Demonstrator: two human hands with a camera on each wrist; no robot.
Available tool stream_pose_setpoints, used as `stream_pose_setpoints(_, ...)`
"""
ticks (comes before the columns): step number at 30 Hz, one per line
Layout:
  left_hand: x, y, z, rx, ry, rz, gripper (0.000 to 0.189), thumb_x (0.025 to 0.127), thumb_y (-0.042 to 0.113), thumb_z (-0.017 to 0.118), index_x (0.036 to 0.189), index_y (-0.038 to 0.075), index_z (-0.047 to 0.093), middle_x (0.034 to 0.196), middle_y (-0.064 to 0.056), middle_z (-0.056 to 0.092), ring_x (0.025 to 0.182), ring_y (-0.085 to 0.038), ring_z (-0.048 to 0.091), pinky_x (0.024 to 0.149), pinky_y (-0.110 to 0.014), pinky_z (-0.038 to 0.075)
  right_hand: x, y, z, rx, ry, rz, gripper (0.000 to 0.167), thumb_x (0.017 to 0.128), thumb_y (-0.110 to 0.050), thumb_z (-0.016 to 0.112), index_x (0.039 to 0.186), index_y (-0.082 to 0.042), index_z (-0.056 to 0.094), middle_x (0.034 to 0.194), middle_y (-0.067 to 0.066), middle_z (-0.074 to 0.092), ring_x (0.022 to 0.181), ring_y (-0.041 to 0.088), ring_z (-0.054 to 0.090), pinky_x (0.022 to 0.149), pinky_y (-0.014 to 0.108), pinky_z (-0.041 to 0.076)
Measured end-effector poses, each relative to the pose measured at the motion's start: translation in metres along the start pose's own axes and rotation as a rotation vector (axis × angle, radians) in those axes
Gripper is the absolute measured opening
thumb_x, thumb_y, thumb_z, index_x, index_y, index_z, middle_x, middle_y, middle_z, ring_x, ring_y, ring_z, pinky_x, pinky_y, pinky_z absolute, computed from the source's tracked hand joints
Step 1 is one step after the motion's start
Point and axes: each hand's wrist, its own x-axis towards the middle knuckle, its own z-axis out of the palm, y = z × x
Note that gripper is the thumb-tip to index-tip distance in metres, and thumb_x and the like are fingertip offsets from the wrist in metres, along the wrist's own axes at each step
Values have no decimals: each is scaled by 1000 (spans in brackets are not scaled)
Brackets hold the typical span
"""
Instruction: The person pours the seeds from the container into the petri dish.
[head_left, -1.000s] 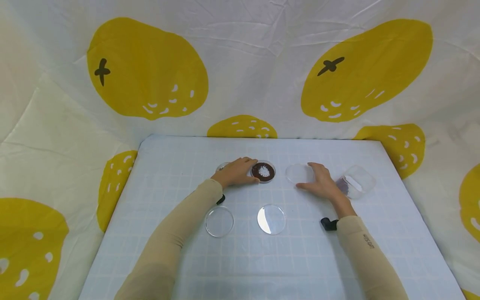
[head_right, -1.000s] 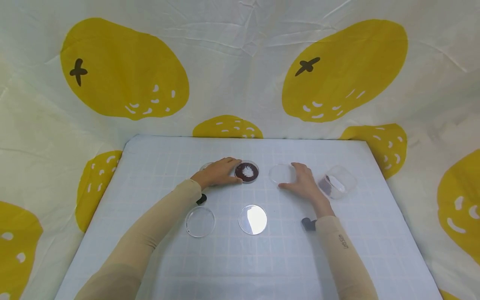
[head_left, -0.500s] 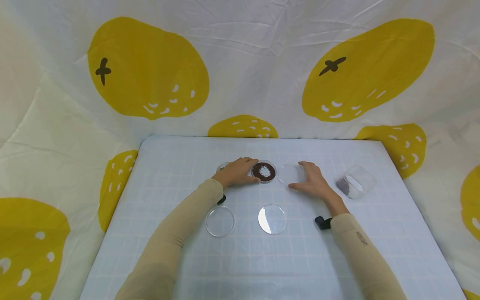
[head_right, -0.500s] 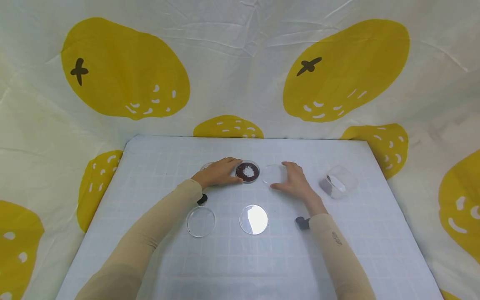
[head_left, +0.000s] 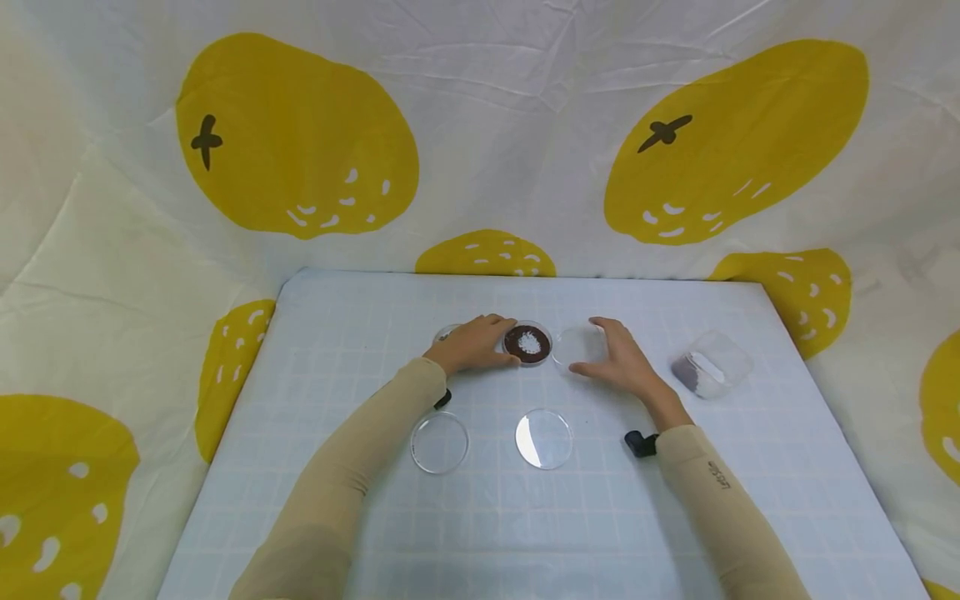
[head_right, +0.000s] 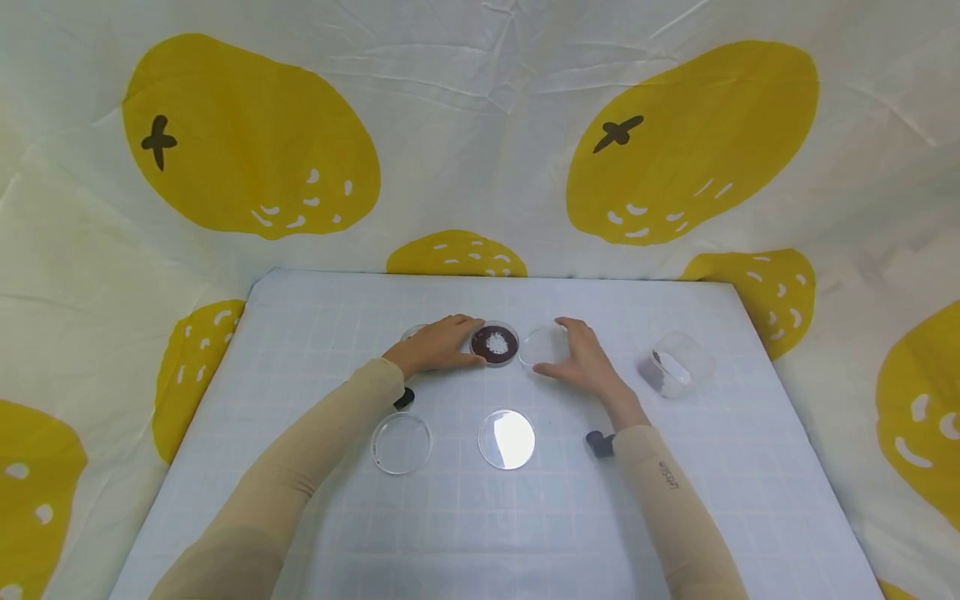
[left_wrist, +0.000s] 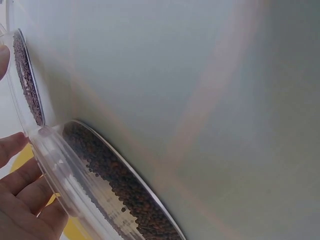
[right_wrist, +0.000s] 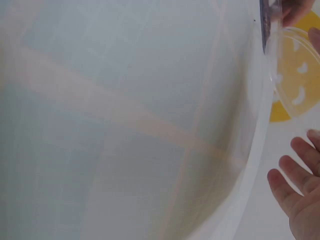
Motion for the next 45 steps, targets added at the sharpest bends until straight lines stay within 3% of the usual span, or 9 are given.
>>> stream_pose_setpoints(10,-1,1,-1,0,6,6,85,90,64,62,156,17,36,153,-6,43,139,-24,40,114,-42,34,3,-9,4,99,22,-25,99,75,-48,87,151,-12,33,154,14,40,133,44,43,105,59,40)
stream_pose_setpoints(23,2,-1,3,6,1,-9,86,89,67,61,156,19,36,153,-4,43,139,-22,40,113,-44,36,14,-21,10,246,35,-147,97,74,-26,91,149,-4,33,152,16,40,141,34,36,110,51,38)
stream_pose_setpoints(32,5,-4,5,17,9,-6,87,88,69,61,155,18,38,152,-5,44,138,-23,41,112,-44,37,25,-31,18,364,-33,-159,99,75,-27,91,151,-5,33,152,16,37,133,37,46,105,53,43)
stream_pose_setpoints(45,4,-3,3,24,9,-16,87,88,69,60,156,20,36,152,-4,43,138,-22,40,111,-45,37,37,-40,27,273,-65,-237,91,79,-25,88,152,-9,37,152,14,37,130,39,45,102,52,46)
